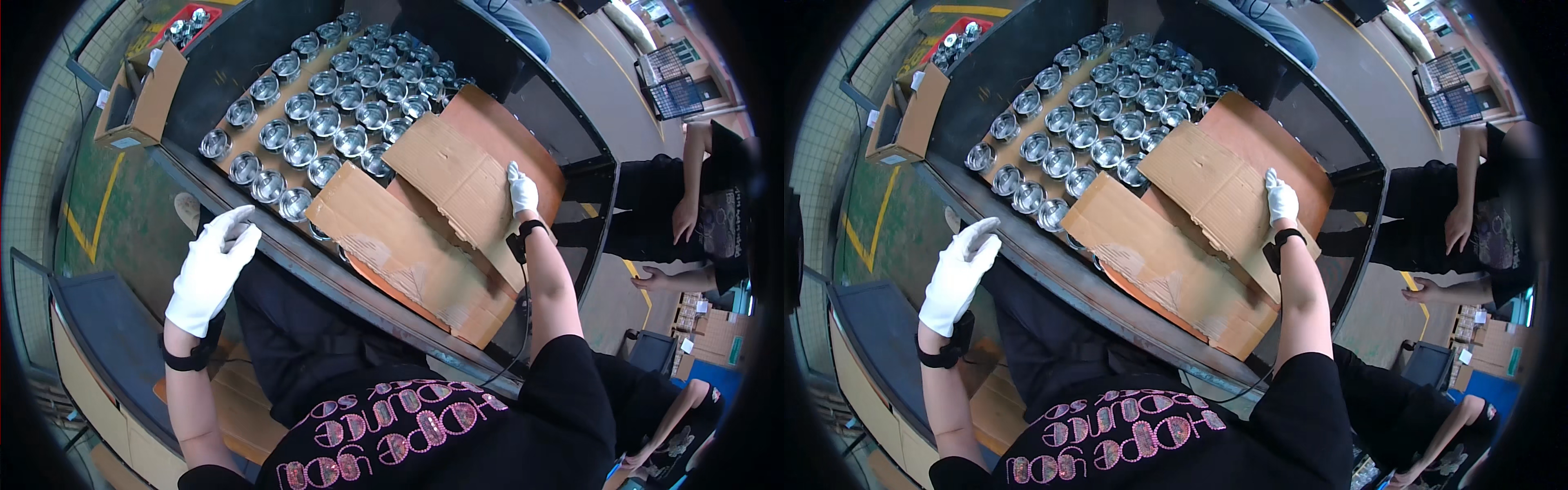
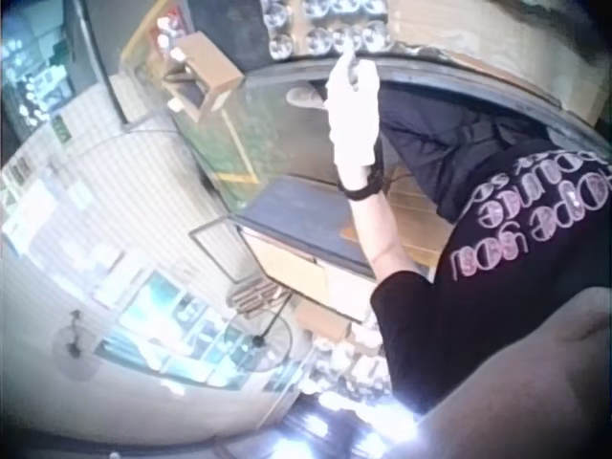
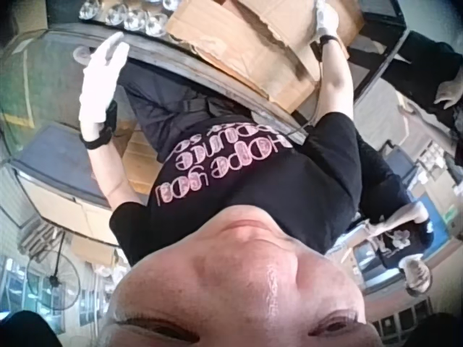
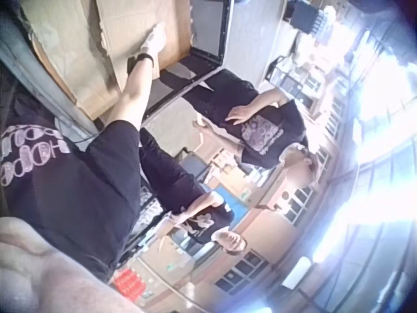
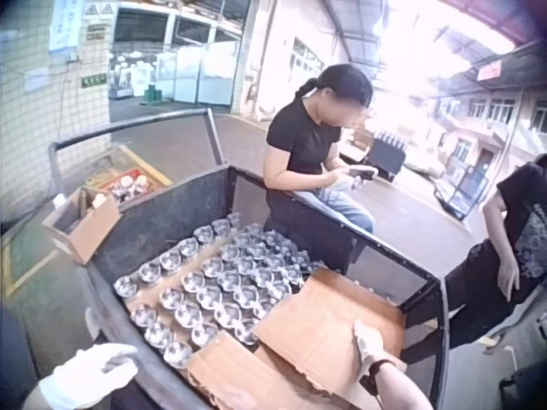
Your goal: Sort and arrange metal pistons within a storage bin, using cardboard dividers.
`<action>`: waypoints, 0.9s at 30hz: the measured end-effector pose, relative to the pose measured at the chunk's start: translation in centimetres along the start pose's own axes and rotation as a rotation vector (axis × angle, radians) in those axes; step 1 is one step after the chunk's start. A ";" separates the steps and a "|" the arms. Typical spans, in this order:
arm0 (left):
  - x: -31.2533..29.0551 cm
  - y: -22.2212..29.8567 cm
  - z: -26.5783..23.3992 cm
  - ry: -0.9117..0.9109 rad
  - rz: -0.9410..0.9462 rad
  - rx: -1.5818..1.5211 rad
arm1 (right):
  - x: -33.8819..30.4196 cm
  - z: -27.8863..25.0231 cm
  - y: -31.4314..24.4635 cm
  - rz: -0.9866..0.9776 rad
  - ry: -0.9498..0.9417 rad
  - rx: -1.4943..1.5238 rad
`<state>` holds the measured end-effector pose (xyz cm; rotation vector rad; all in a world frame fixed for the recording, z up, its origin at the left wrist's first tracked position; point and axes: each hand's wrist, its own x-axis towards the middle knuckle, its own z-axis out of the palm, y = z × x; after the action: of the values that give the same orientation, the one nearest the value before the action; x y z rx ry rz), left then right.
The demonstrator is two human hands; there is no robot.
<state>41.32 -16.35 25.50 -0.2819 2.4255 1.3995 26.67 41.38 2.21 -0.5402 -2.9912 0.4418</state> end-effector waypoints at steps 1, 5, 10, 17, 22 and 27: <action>-0.1 -0.6 0.0 0.005 0.015 -0.001 | 0.4 -1.2 -1.1 -0.047 0.037 0.000; 0.3 -1.8 -0.4 -0.008 -0.014 -0.022 | 1.9 -5.3 -6.8 -0.168 0.115 0.021; -0.1 -3.7 -2.1 0.077 0.058 -0.261 | 0.0 -12.1 -19.7 -0.299 0.037 0.093; -3.3 -11.1 -6.0 0.262 -0.031 -0.921 | -5.2 -16.5 -38.2 -0.620 -0.027 -0.095; -6.7 -16.8 -7.2 0.218 0.017 -1.199 | -5.1 -15.7 -44.6 -0.760 0.048 -0.165; -8.5 -17.7 -4.4 0.111 -0.067 -1.318 | -5.5 -18.1 -45.1 -0.806 0.065 -0.197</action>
<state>54.21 -28.93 16.54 -0.7023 1.1517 2.7493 19.01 3.85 32.63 0.6266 -2.8690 0.0570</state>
